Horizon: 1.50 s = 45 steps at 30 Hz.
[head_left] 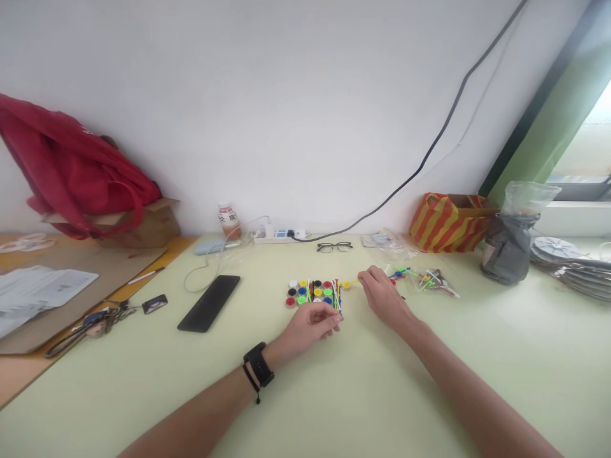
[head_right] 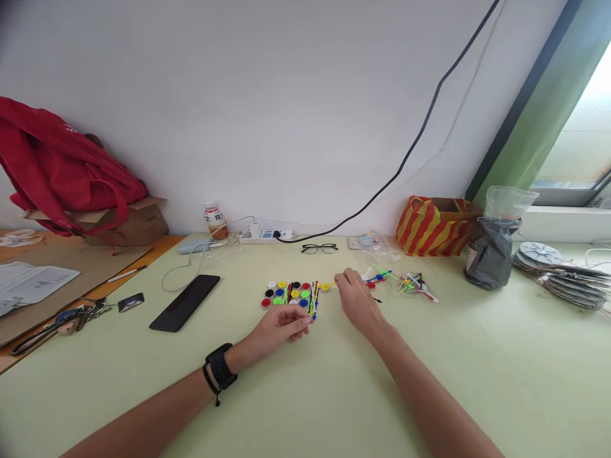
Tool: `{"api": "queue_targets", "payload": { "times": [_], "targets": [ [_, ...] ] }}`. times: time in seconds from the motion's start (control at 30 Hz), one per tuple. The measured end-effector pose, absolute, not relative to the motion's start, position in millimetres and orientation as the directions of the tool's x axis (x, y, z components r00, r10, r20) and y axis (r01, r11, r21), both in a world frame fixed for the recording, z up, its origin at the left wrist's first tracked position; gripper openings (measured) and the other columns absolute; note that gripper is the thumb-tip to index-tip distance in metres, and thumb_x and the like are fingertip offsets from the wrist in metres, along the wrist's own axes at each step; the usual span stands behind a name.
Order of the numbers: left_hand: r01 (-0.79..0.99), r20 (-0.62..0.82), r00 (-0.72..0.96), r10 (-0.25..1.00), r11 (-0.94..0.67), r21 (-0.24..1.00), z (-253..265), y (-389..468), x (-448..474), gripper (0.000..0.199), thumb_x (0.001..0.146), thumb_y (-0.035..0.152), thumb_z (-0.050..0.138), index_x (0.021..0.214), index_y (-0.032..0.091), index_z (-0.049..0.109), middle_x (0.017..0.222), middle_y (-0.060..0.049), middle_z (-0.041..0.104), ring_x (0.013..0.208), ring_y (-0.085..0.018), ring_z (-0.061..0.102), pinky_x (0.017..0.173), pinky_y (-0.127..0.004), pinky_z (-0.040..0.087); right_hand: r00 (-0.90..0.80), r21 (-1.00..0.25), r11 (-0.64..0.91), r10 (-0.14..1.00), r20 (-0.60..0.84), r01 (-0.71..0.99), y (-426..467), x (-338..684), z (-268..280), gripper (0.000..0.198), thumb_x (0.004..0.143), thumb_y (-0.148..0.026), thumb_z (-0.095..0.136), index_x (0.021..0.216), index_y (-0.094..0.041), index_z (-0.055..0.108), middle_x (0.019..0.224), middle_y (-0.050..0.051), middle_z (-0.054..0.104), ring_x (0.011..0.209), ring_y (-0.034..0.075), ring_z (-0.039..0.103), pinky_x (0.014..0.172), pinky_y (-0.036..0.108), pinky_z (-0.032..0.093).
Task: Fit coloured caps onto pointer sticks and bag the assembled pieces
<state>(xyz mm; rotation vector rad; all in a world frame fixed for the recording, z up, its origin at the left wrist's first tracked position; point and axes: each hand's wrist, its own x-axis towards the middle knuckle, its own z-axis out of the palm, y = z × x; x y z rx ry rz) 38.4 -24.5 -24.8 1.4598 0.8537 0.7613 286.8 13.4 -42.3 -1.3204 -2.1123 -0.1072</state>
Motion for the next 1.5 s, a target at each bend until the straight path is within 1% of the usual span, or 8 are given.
{"api": "queue_targets", "payload": {
  "times": [0.27,0.43,0.57,0.67,0.8,0.97,1.2,1.5],
  "targets": [
    [0.23,0.175,0.438,0.882,-0.298,0.927,-26,-32,40,0.027,0.093,0.046,0.067,0.097,0.019,0.073,0.081,-0.004,0.065,0.073,-0.018,0.057,0.065,-0.029,0.044,-0.307,-0.378,0.531,0.802,0.512,0.758,-6,290,-20,0.02,0.1,-0.014,0.038,0.094,-0.022,0.055,0.095,0.009,0.055,0.087,0.025,0.056,0.081,0.039,0.048],
    [0.406,0.273,0.535,0.8,-0.526,0.747,-24,-43,38,0.04,0.086,0.039,0.076,0.123,0.027,0.069,0.112,-0.007,0.066,0.099,-0.027,0.062,0.086,-0.036,0.047,-0.438,-0.51,0.568,0.823,0.361,0.646,-31,287,-10,0.017,0.1,-0.014,0.042,0.095,-0.023,0.056,0.095,0.007,0.058,0.088,0.022,0.059,0.082,0.036,0.05],
    [0.419,0.248,0.614,0.749,-0.576,0.702,-22,-45,36,0.024,0.084,0.039,0.078,0.103,0.026,0.072,0.12,-0.008,0.065,0.105,-0.029,0.062,0.093,-0.039,0.047,-0.516,-0.609,0.55,0.818,0.255,0.571,-41,280,-4,0.016,0.1,-0.017,0.044,0.093,-0.024,0.057,0.095,0.005,0.06,0.087,0.021,0.059,0.082,0.035,0.05],
    [0.408,0.248,0.593,0.766,-0.552,0.727,-22,-43,36,0.017,0.087,0.038,0.075,0.094,0.023,0.07,0.107,-0.007,0.069,0.097,-0.025,0.063,0.086,-0.035,0.048,-0.459,-0.676,0.501,0.849,0.262,0.54,-41,279,-1,0.017,0.102,-0.024,0.044,0.091,-0.024,0.057,0.092,0.005,0.062,0.084,0.02,0.057,0.077,0.034,0.049],
    [0.247,0.199,0.504,0.841,-0.361,0.9,-24,-36,38,0.024,0.088,0.041,0.074,0.099,0.021,0.067,0.09,-0.004,0.07,0.078,-0.019,0.063,0.071,-0.03,0.049,-0.348,-0.794,0.445,0.883,0.314,0.415,-41,274,0,0.024,0.106,-0.035,0.04,0.099,-0.024,0.06,0.09,0.004,0.063,0.082,0.02,0.057,0.074,0.033,0.049],
    [0.016,0.175,0.429,0.886,-0.201,0.98,-26,-28,41,0.032,0.082,0.04,0.082,0.103,0.019,0.07,0.103,-0.008,0.074,0.094,-0.022,0.07,0.084,-0.033,0.056,-0.358,-0.893,0.405,0.878,0.319,0.197,-48,255,-7,0.022,0.104,-0.043,0.047,0.106,-0.025,0.059,0.094,0.005,0.062,0.084,0.019,0.06,0.073,0.031,0.051],
    [-0.038,0.175,0.44,0.881,-0.177,0.984,-26,-28,38,0.031,0.085,0.037,0.081,0.107,0.017,0.073,0.107,-0.011,0.076,0.101,-0.025,0.072,0.092,-0.038,0.058,-0.371,-0.843,0.458,0.863,0.344,0.284,-52,249,-10,0.018,0.104,-0.038,0.047,0.105,-0.025,0.059,0.098,0.005,0.065,0.086,0.019,0.06,0.073,0.031,0.05],
    [0.009,0.255,0.394,0.883,-0.281,0.96,-27,-26,37,0.022,0.082,0.032,0.084,0.092,0.016,0.075,0.097,-0.009,0.076,0.094,-0.024,0.071,0.089,-0.037,0.058,-0.36,-0.832,0.44,0.877,0.317,0.338,-55,251,-6,0.016,0.104,-0.037,0.048,0.108,-0.025,0.057,0.073,-0.002,0.049,0.066,0.016,0.048,0.057,0.027,0.039]
  ]
}}
